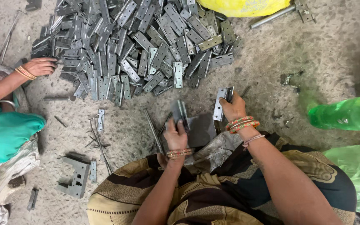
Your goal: The person sits on the floor and repeatedly picks up small metal brackets and rods, inserts the rods into the brackets, and places the assembled units into a growing pile. The person also briefly picks up a green plastic bottle and sets it aside before resuming assembly.
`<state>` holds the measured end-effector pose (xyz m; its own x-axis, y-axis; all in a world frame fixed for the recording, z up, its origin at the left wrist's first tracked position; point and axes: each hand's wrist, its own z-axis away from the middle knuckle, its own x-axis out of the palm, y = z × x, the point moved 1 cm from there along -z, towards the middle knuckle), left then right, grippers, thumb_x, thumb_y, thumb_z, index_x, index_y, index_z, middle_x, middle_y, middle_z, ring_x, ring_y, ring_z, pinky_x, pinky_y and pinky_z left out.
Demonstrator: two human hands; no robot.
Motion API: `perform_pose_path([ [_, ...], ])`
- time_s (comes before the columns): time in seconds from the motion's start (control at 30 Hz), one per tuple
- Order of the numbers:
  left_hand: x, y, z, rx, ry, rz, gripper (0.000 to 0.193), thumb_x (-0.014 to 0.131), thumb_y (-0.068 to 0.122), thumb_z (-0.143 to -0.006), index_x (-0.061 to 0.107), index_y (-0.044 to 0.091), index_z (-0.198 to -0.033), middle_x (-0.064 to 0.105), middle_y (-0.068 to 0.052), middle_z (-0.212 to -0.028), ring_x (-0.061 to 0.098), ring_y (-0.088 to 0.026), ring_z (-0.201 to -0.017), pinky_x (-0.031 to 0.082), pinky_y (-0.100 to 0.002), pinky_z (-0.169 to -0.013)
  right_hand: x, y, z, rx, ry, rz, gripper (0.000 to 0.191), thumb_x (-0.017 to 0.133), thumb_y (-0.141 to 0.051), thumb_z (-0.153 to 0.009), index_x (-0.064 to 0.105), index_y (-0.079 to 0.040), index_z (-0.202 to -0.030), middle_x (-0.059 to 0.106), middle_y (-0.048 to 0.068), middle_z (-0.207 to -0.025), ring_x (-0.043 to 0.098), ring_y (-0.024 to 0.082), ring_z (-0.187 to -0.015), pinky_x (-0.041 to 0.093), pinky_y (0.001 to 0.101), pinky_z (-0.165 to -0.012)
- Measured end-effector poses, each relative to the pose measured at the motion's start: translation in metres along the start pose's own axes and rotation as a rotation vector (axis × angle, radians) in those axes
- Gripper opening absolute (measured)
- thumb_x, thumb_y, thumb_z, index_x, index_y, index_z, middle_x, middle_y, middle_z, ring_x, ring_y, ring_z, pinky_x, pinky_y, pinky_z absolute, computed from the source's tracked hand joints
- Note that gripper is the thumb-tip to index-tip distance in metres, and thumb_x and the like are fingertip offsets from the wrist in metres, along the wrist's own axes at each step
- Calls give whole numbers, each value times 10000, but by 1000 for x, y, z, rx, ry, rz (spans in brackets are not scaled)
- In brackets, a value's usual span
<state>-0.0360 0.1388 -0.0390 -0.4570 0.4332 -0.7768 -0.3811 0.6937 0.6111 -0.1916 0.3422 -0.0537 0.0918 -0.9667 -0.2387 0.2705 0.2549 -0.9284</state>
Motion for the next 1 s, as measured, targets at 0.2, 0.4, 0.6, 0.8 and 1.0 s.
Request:
perform_pose_path([
  [0.2,13,-27,1,-319,-111,470,270,641,257,-1013,628,-12,-1028,638,-81,-737,608,-239,-603,465,-413,-573,-3,-2,1,-4,13,107,372,740,-195,-850,675,25,-1142,764,172,-965,738,239,-874,558,382,-817],
  [0.4,27,-51,2,-99,72,470,417,694,201,-1089,516,-96,-857,459,-155,-673,386,-249,-632,364,-373,-566,-1,-5,3,-21,1,51,364,736,-199,-839,681,19,-1125,772,156,-972,754,233,-885,572,381,-814],
  [0.6,37,-56,3,-624,-339,699,291,658,181,-1029,680,-106,-990,711,-145,-747,685,-217,-588,539,-364,-516,-3,-5,4,-7,8,73,349,734,-188,-854,683,22,-1128,768,163,-956,742,245,-871,562,387,-814],
  [0.8,19,-36,1,-597,-335,817,378,645,215,-1022,616,-67,-1272,732,-150,-794,653,-215,-563,495,-361,-506,0,4,2,-15,-20,50,366,720,-199,-864,662,20,-1152,763,156,-973,732,216,-872,566,380,-805],
  [1.0,2,-24,-1,-658,-370,625,367,649,231,-1003,652,-58,-1230,747,-161,-795,655,-209,-535,488,-336,-478,2,0,-1,91,-74,22,486,749,-353,-892,670,28,-1183,760,157,-1017,709,212,-902,556,384,-819],
])
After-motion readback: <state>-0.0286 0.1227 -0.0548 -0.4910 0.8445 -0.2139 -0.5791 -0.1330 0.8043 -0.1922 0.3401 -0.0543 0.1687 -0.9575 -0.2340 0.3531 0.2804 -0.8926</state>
